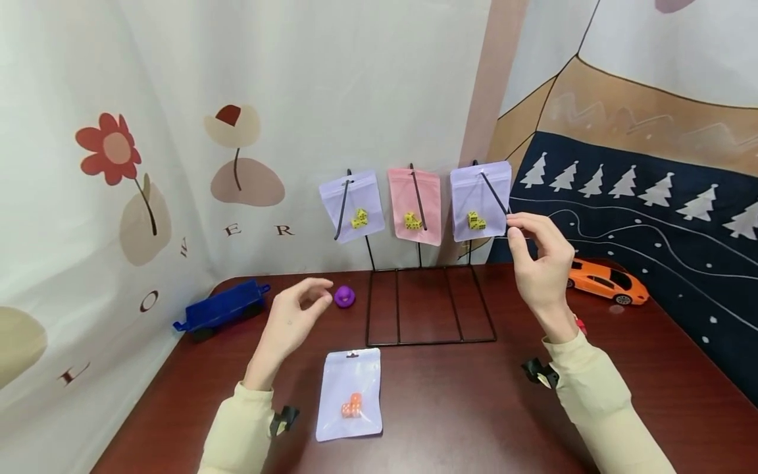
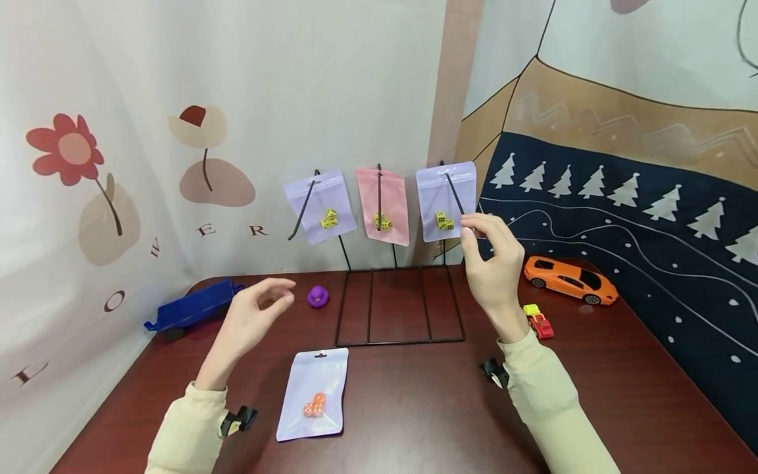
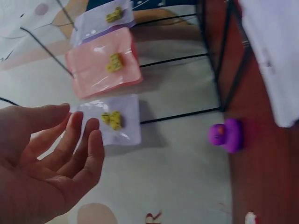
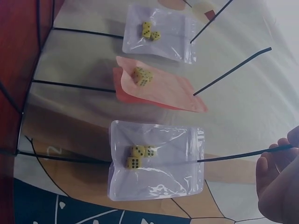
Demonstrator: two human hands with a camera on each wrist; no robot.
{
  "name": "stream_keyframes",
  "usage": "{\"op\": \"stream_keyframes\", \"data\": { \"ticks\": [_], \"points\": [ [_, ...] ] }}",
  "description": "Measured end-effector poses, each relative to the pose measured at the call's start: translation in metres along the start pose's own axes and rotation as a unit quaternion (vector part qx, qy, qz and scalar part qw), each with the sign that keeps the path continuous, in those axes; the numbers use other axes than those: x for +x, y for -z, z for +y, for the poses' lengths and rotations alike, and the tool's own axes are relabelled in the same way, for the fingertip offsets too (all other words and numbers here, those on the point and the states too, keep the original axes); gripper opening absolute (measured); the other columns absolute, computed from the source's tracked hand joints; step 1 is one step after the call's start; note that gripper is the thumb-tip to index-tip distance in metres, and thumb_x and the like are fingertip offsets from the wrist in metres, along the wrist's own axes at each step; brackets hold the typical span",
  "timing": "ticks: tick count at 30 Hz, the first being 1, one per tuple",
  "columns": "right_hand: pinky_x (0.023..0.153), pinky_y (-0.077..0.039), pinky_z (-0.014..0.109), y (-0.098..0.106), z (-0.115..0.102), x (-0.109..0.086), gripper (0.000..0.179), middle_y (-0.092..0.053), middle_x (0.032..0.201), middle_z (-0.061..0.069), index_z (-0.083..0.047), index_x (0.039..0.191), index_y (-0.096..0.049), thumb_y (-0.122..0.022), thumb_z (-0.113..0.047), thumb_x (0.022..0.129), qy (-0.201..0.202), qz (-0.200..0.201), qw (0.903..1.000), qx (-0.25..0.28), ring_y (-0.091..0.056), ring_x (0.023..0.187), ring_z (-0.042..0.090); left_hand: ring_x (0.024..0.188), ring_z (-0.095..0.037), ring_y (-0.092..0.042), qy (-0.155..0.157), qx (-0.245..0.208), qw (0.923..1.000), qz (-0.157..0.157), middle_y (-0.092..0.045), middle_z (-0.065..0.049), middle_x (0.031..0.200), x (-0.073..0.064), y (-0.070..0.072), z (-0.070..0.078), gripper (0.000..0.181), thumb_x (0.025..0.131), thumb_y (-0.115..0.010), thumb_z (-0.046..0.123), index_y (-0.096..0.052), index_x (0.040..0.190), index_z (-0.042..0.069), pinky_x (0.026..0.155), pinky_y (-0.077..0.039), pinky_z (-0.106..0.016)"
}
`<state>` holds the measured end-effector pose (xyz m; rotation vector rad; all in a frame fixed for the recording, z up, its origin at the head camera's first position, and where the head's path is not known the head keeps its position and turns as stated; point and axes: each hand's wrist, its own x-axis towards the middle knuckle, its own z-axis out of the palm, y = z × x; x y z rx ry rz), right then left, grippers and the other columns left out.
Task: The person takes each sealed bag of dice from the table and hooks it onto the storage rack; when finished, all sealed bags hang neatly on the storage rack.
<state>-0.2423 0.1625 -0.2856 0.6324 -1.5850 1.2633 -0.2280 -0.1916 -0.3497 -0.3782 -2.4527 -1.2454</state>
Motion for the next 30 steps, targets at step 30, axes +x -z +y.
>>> {"op": "stream_keyframes", "data": {
  "ticks": [30],
  "points": [
    [0.08,-0.046,0.019,0.004,-0.001,0.003,0.013,-0.063,0.096,0.029,0.017,0.09,-0.064,-0.054,0.016,0.083,0.01,-0.001,0.9994,-0.033,-0.058,0.087,0.012,0.06,-0.02,-0.055,0.288,0.074,0.9144,-0.275,-0.051,-0.012,0.074,-0.07,-0.021,-0.013,0.032,0.072,-0.079,-0.002,-0.056,0.095,0.0,0.055,-0.055,-0.034]
  ]
}}
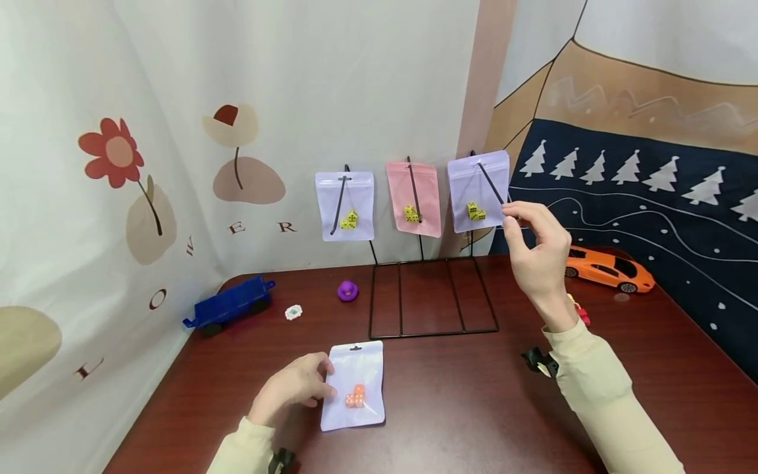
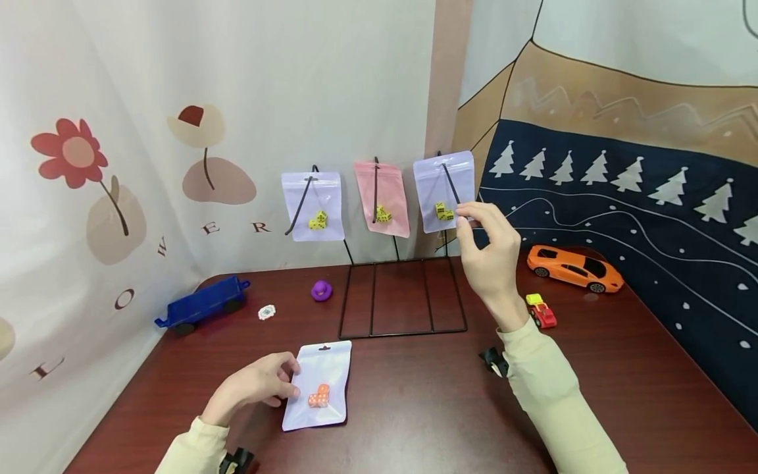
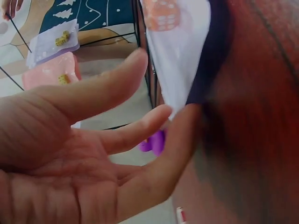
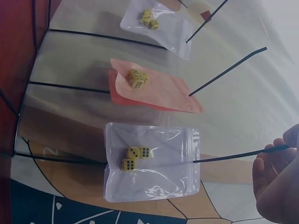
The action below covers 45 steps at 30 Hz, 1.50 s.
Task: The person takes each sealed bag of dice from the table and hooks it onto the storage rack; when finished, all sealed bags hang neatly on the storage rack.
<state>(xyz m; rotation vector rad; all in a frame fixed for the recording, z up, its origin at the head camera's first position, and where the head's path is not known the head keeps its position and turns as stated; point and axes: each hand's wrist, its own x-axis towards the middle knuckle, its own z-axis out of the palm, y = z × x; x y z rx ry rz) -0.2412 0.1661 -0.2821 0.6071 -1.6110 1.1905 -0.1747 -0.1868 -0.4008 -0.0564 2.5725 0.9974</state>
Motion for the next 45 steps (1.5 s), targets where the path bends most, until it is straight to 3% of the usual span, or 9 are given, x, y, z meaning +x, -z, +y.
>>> {"op": "stream_keyframes", "data": {
  "ticks": [4,9,12,18,24,30,36,40,45],
  "points": [
    [0.08,-0.046,0.018,0.0,0.0,0.0,0.013,-0.063,0.096,0.03,0.017,0.091,-0.064,-0.054,0.016,0.083,0.0,-0.002,1.0,-0.007,-0.058,0.088,0.013,0.062,-0.019,-0.055,-0.03,-0.044,0.9986,0.008,-0.053,-0.011,0.074,0.004,-0.003,-0.004,0.031,0.071,-0.075,-0.01,-0.056,0.094,-0.002,0.056,-0.054,-0.034],
    [0.08,-0.046,0.018,0.0,-0.001,-0.001,0.013,-0.062,0.096,0.03,0.017,0.091,-0.064,-0.054,0.015,0.083,0.001,-0.002,1.0,-0.009,-0.058,0.088,0.013,0.065,-0.017,-0.055,-0.093,-0.087,0.9917,-0.017,-0.056,-0.008,0.072,0.01,-0.002,-0.012,0.026,0.071,-0.07,-0.014,-0.057,0.092,-0.006,0.058,-0.052,-0.031],
    [0.08,-0.046,0.018,0.0,-0.001,0.0,0.013,-0.062,0.095,0.03,0.017,0.09,-0.064,-0.054,0.015,0.082,0.004,0.0,1.0,-0.008,-0.058,0.087,0.014,0.065,-0.017,-0.055,-0.091,-0.107,0.9896,-0.03,-0.056,-0.008,0.072,0.011,-0.003,-0.013,0.025,0.072,-0.069,-0.013,-0.057,0.093,-0.007,0.059,-0.051,-0.03],
    [0.079,-0.046,0.02,0.0,-0.001,0.001,0.012,-0.063,0.094,0.03,0.018,0.089,-0.064,-0.054,0.014,0.082,0.011,0.006,0.9999,-0.004,-0.058,0.084,0.015,0.061,-0.018,-0.053,-0.062,-0.021,0.9976,0.023,-0.054,-0.009,0.075,0.008,-0.013,0.0,0.033,0.067,-0.081,-0.003,-0.058,0.091,0.0,0.054,-0.05,-0.03],
    [0.08,-0.047,0.021,0.0,-0.002,0.003,0.013,-0.062,0.095,0.03,0.018,0.09,-0.064,-0.054,0.014,0.083,0.01,0.006,0.9999,-0.006,-0.058,0.086,0.013,0.076,-0.022,-0.054,-0.075,0.057,0.9939,0.058,-0.056,-0.01,0.081,0.006,-0.022,0.011,0.044,0.061,-0.087,0.005,-0.055,0.09,0.005,0.064,-0.048,-0.034],
    [0.079,-0.046,0.019,0.0,-0.001,0.001,0.013,-0.062,0.095,0.03,0.017,0.09,-0.064,-0.054,0.015,0.082,0.007,0.002,0.9999,-0.008,-0.057,0.087,0.011,0.071,-0.018,-0.055,-0.106,-0.017,0.9941,0.019,-0.057,-0.007,0.077,0.007,-0.022,0.009,0.038,0.063,-0.084,-0.004,-0.057,0.089,0.002,0.059,-0.048,-0.03],
    [0.079,-0.047,0.02,0.001,-0.001,0.003,0.013,-0.063,0.095,0.029,0.017,0.09,-0.064,-0.054,0.015,0.082,0.009,-0.002,0.9999,-0.011,-0.058,0.087,0.012,0.069,-0.016,-0.053,-0.177,-0.122,0.9763,-0.019,-0.058,-0.004,0.073,0.012,-0.011,0.006,0.026,0.069,-0.078,-0.007,-0.063,0.09,0.0,0.057,-0.045,-0.025],
    [0.08,-0.047,0.02,0.0,0.0,0.003,0.013,-0.063,0.095,0.03,0.017,0.09,-0.064,-0.054,0.015,0.083,0.007,-0.001,0.9999,-0.009,-0.058,0.088,0.014,0.078,-0.019,-0.059,-0.21,-0.139,0.9677,-0.002,-0.064,-0.007,0.085,0.008,0.002,0.01,0.021,0.076,-0.074,-0.005,-0.065,0.094,0.002,0.064,-0.05,-0.027],
    [0.08,-0.047,0.02,-0.001,0.0,0.001,0.013,-0.062,0.095,0.03,0.018,0.091,-0.064,-0.054,0.016,0.083,0.004,-0.003,1.0,-0.005,-0.059,0.089,0.017,0.081,-0.021,-0.062,-0.235,-0.141,0.9597,0.064,-0.067,-0.009,0.092,0.002,0.016,0.014,0.014,0.084,-0.07,0.0,-0.068,0.097,0.004,0.065,-0.052,-0.027]
  ]
}}
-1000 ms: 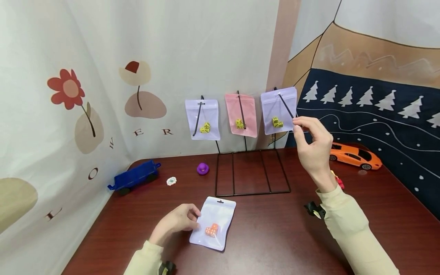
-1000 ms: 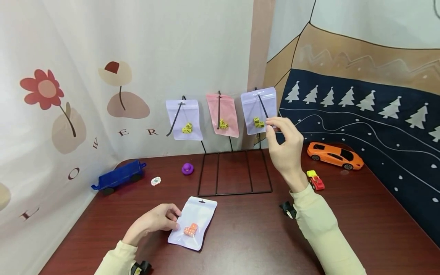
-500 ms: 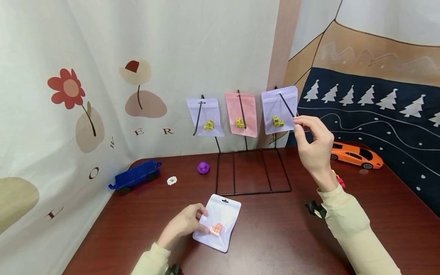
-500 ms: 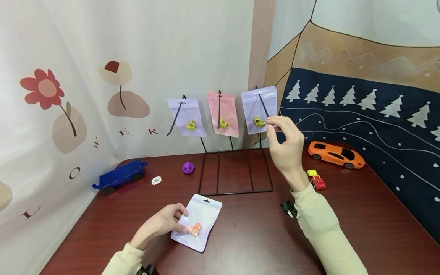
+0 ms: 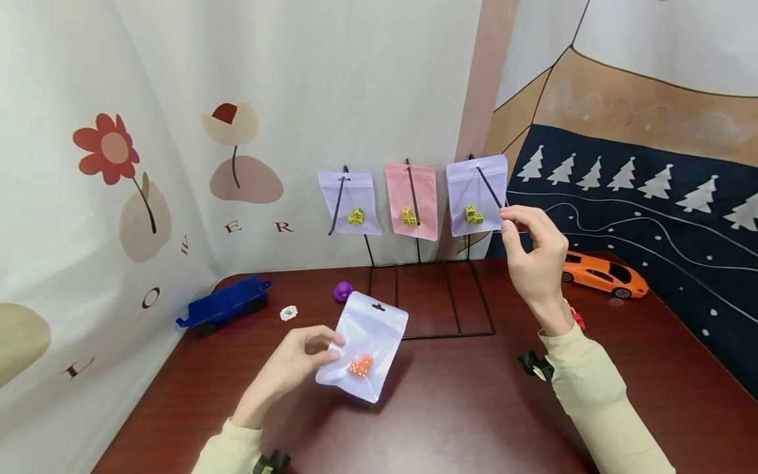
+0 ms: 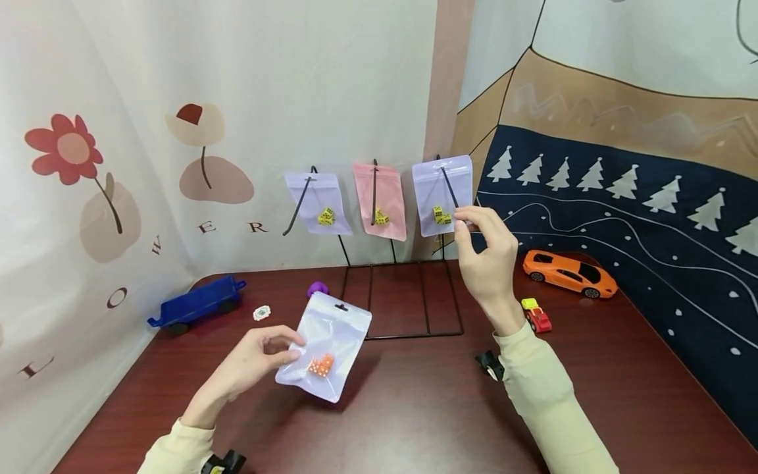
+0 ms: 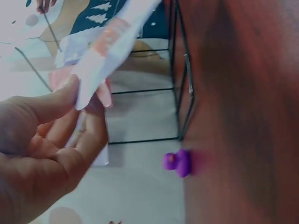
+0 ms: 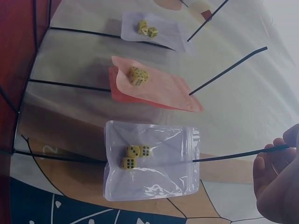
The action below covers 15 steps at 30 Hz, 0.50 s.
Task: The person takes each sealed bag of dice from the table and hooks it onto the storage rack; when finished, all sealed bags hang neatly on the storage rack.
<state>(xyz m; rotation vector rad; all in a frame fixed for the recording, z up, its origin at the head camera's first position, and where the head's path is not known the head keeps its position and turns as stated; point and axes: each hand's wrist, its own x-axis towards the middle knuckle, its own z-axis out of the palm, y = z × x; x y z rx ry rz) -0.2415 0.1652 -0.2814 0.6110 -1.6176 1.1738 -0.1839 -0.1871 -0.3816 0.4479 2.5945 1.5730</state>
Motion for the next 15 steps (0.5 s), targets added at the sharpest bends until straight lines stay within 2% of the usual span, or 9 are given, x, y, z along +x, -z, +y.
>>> {"op": "stream_keyframes", "data": {
  "ticks": [2,5,7,10,11,13,15],
  "points": [
    [0.08,-0.048,0.02,-0.001,0.0,-0.001,0.012,-0.062,0.096,0.03,0.018,0.09,-0.064,-0.054,0.016,0.083,0.0,0.001,1.0,0.0,-0.059,0.089,0.018,0.079,-0.02,-0.063,-0.015,-0.002,0.9992,0.036,-0.068,-0.009,0.091,-0.001,0.005,0.004,0.014,0.084,-0.07,0.002,-0.069,0.098,0.004,0.065,-0.052,-0.026],
    [0.08,-0.048,0.021,-0.001,-0.001,0.0,0.012,-0.062,0.096,0.03,0.018,0.09,-0.064,-0.054,0.016,0.083,0.002,0.002,1.0,-0.002,-0.059,0.088,0.019,0.075,-0.017,-0.064,-0.065,-0.019,0.9924,0.103,-0.07,-0.01,0.087,-0.003,0.01,0.015,0.016,0.082,-0.072,0.0,-0.07,0.098,0.003,0.062,-0.052,-0.024],
    [0.08,-0.048,0.021,-0.001,-0.001,0.0,0.012,-0.063,0.096,0.03,0.017,0.09,-0.064,-0.054,0.016,0.083,0.004,0.002,1.0,-0.004,-0.059,0.088,0.02,0.073,-0.015,-0.064,-0.102,-0.038,0.9814,0.158,-0.07,-0.012,0.084,-0.004,0.011,0.027,0.017,0.08,-0.072,-0.005,-0.07,0.096,-0.001,0.06,-0.051,-0.022],
    [0.08,-0.048,0.022,-0.001,-0.001,0.0,0.012,-0.063,0.096,0.029,0.017,0.091,-0.064,-0.054,0.016,0.083,0.005,0.002,1.0,-0.005,-0.059,0.089,0.018,0.064,-0.013,-0.06,-0.159,-0.066,0.9592,0.225,-0.066,-0.017,0.074,-0.007,0.011,0.042,0.019,0.077,-0.069,-0.015,-0.067,0.094,-0.008,0.054,-0.047,-0.018],
    [0.08,-0.048,0.022,-0.001,-0.001,0.0,0.012,-0.063,0.096,0.029,0.017,0.091,-0.064,-0.054,0.016,0.083,0.005,0.002,1.0,-0.005,-0.059,0.089,0.017,0.063,-0.014,-0.059,-0.17,-0.075,0.9529,0.239,-0.065,-0.019,0.073,-0.007,0.011,0.046,0.019,0.076,-0.068,-0.019,-0.066,0.094,-0.011,0.054,-0.046,-0.017],
    [0.08,-0.048,0.022,-0.001,-0.001,-0.001,0.012,-0.063,0.096,0.029,0.017,0.09,-0.064,-0.054,0.016,0.083,0.005,0.001,1.0,-0.005,-0.059,0.088,0.016,0.064,-0.012,-0.058,-0.197,-0.079,0.9418,0.261,-0.065,-0.018,0.074,-0.005,0.011,0.043,0.02,0.074,-0.067,-0.021,-0.066,0.093,-0.012,0.054,-0.046,-0.016],
    [0.079,-0.048,0.021,-0.001,-0.001,-0.002,0.012,-0.063,0.095,0.029,0.017,0.09,-0.064,-0.054,0.016,0.083,0.006,0.002,1.0,-0.004,-0.059,0.087,0.015,0.065,-0.01,-0.059,-0.218,-0.074,0.9354,0.268,-0.066,-0.016,0.077,-0.003,0.012,0.037,0.022,0.073,-0.068,-0.022,-0.066,0.092,-0.011,0.055,-0.047,-0.015]
  ]
}}
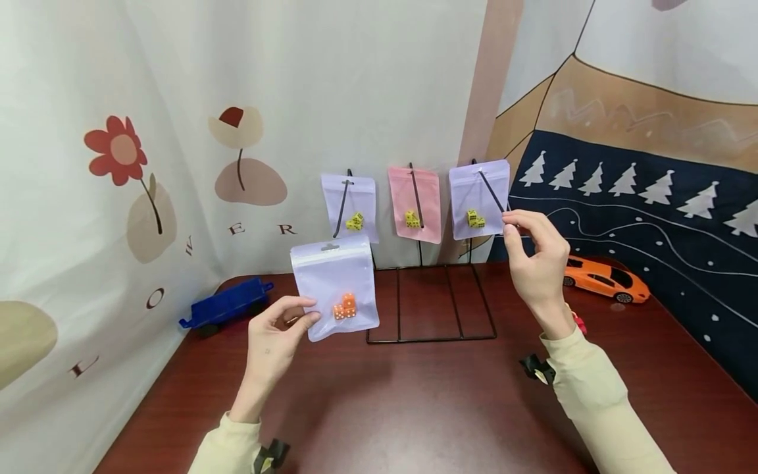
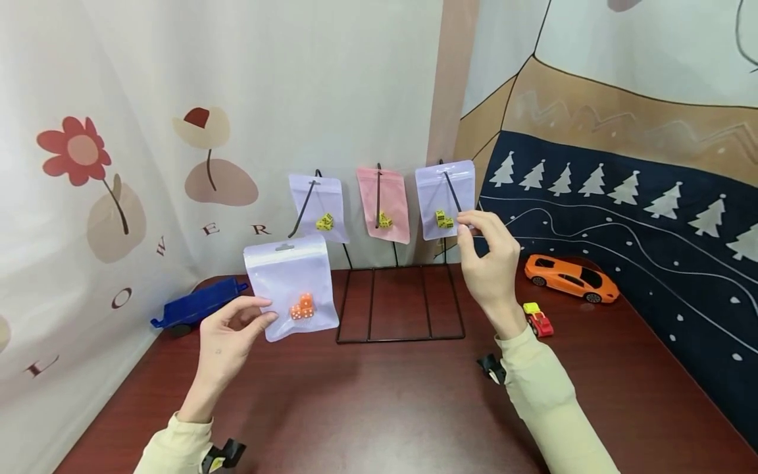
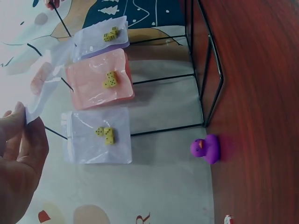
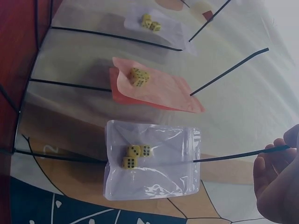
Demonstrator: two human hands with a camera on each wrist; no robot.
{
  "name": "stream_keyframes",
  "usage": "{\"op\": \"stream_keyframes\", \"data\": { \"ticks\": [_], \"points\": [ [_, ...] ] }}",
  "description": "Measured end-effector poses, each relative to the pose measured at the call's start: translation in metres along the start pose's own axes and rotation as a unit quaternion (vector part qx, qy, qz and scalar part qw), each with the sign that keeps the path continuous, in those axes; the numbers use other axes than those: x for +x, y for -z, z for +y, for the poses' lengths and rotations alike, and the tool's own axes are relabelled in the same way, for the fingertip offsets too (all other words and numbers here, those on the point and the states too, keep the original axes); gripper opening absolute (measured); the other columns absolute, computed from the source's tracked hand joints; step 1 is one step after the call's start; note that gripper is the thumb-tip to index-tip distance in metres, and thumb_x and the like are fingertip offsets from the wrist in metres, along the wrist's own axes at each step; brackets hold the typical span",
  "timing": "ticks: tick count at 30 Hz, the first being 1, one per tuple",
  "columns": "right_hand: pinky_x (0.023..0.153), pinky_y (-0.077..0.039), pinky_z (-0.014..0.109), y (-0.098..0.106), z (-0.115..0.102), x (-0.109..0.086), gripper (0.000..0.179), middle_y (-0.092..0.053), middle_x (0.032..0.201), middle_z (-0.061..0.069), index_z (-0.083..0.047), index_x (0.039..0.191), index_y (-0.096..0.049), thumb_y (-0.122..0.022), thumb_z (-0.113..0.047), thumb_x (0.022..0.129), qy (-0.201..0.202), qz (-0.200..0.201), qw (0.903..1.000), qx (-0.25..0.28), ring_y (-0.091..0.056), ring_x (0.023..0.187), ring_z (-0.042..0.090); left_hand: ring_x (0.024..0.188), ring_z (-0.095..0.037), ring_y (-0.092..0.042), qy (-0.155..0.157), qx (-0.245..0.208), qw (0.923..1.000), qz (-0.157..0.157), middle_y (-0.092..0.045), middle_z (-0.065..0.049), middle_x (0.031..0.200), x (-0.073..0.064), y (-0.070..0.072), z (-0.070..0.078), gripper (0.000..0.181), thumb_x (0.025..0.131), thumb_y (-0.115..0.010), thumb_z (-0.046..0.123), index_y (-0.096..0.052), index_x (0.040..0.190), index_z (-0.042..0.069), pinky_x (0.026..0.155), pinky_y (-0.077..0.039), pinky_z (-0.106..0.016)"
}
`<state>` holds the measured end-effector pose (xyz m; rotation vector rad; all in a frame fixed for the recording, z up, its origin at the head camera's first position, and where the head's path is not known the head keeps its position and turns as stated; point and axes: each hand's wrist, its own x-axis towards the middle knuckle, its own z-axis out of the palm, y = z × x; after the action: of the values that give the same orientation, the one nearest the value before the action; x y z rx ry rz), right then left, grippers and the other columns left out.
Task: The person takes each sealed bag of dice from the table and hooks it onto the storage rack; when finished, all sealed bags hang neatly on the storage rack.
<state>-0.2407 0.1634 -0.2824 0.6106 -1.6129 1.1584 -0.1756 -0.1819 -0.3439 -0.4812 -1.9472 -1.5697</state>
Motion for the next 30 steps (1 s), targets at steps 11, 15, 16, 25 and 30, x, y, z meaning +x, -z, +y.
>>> {"op": "stream_keyframes", "data": {
  "ticks": [11,15,16,25,30],
  "points": [
    [0.08,-0.048,0.02,0.0,0.001,0.0,0.013,-0.062,0.096,0.03,0.017,0.091,-0.064,-0.054,0.016,0.083,0.0,-0.002,1.0,0.002,-0.059,0.088,0.016,0.066,-0.009,-0.058,-0.049,0.015,0.9985,0.016,-0.063,-0.026,0.076,0.01,-0.004,0.003,0.026,0.072,-0.068,-0.023,-0.065,0.096,-0.014,0.058,-0.047,-0.014],
    [0.08,-0.048,0.021,0.0,0.0,-0.001,0.013,-0.063,0.096,0.029,0.017,0.09,-0.064,-0.054,0.016,0.082,-0.001,-0.001,1.0,0.001,-0.059,0.088,0.016,0.068,-0.009,-0.06,-0.041,0.012,0.999,0.016,-0.063,-0.031,0.079,0.012,-0.007,0.006,0.025,0.073,-0.068,-0.023,-0.063,0.097,-0.016,0.059,-0.048,-0.014],
    [0.08,-0.048,0.022,0.0,0.0,-0.001,0.013,-0.063,0.096,0.029,0.017,0.09,-0.064,-0.054,0.016,0.082,-0.001,-0.001,1.0,0.0,-0.059,0.088,0.017,0.068,-0.009,-0.06,-0.039,0.009,0.9991,0.016,-0.062,-0.032,0.08,0.013,-0.007,0.006,0.025,0.073,-0.067,-0.023,-0.063,0.097,-0.016,0.06,-0.048,-0.014],
    [0.079,-0.048,0.02,-0.002,0.001,-0.001,0.013,-0.062,0.095,0.03,0.017,0.09,-0.064,-0.054,0.017,0.082,0.0,0.001,0.9999,0.015,-0.059,0.088,0.019,0.07,-0.011,-0.061,-0.034,-0.016,0.9988,0.03,-0.06,-0.03,0.081,0.019,-0.011,-0.004,0.026,0.075,-0.067,-0.022,-0.061,0.1,-0.016,0.061,-0.049,-0.015],
    [0.079,-0.048,0.02,-0.002,0.001,-0.001,0.013,-0.062,0.095,0.03,0.017,0.09,-0.064,-0.053,0.017,0.082,0.0,-0.001,0.9999,0.015,-0.059,0.089,0.018,0.069,-0.011,-0.061,-0.037,-0.03,0.998,0.041,-0.06,-0.029,0.078,0.024,-0.015,-0.009,0.026,0.074,-0.066,-0.023,-0.061,0.099,-0.018,0.062,-0.049,-0.015]
  ]
}}
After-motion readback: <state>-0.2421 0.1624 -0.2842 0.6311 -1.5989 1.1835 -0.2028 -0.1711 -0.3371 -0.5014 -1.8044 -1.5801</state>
